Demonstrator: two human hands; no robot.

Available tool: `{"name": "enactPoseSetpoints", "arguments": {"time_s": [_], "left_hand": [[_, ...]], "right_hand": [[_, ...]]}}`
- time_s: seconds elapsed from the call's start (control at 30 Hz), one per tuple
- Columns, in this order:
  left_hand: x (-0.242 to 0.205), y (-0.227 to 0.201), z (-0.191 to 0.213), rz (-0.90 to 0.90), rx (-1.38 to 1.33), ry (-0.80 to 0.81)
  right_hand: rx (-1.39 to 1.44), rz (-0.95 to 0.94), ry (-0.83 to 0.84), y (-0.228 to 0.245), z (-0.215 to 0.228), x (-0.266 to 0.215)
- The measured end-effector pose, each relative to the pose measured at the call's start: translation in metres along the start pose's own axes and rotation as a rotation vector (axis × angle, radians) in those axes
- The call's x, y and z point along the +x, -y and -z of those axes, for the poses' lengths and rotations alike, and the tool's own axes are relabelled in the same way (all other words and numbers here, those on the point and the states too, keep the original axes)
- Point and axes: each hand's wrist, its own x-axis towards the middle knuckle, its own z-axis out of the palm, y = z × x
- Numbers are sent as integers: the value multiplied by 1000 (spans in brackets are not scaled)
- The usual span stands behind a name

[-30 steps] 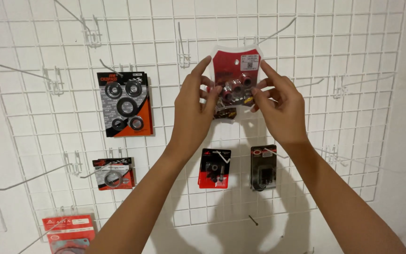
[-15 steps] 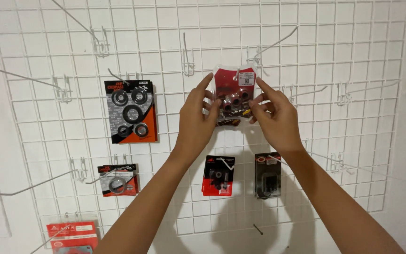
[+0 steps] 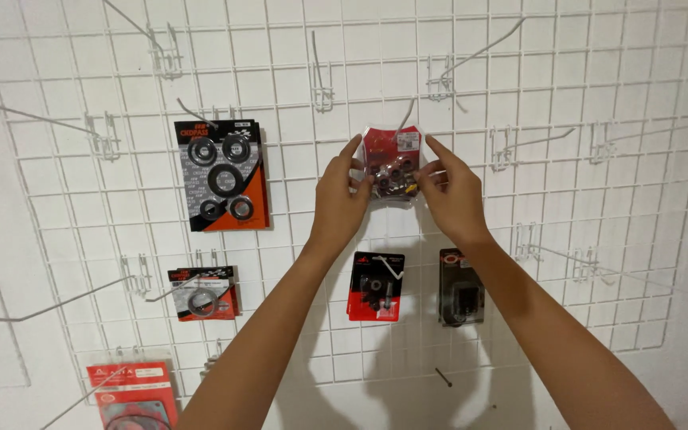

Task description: The person wipes the surface of various packaged items retrieved from a cardboard box using a dark cloth. They handle each item individually, wiping it before placing it back into the box or onto a nearby wall grid.

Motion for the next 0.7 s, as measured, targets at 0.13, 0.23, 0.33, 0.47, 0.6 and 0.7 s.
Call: {"name": "enactPoseSetpoints", "arguments": {"time_s": [0.13,0.23,0.33,0.47,0.6,0.7], "left_hand": [[-3,1,-1,25,23,4],[-3,3,-1,12,23,9],[-5,4,0,29,16,17],[-7,2,2,39,-24,24],[-25,-13,14,-6,-8,51],[-69,-27,26,9,-42,52]], "right_hand": [[-14,-14,-1,-6,-6,-1],[-8,-18,-3,-13,-9,0],[-4,-5,4,-16,-10,-1],[-21,47,-19,-16,-11,-8],[-77,125,-56,-5,-3,-29],[-18,127,-14,14,10,-64]]}}
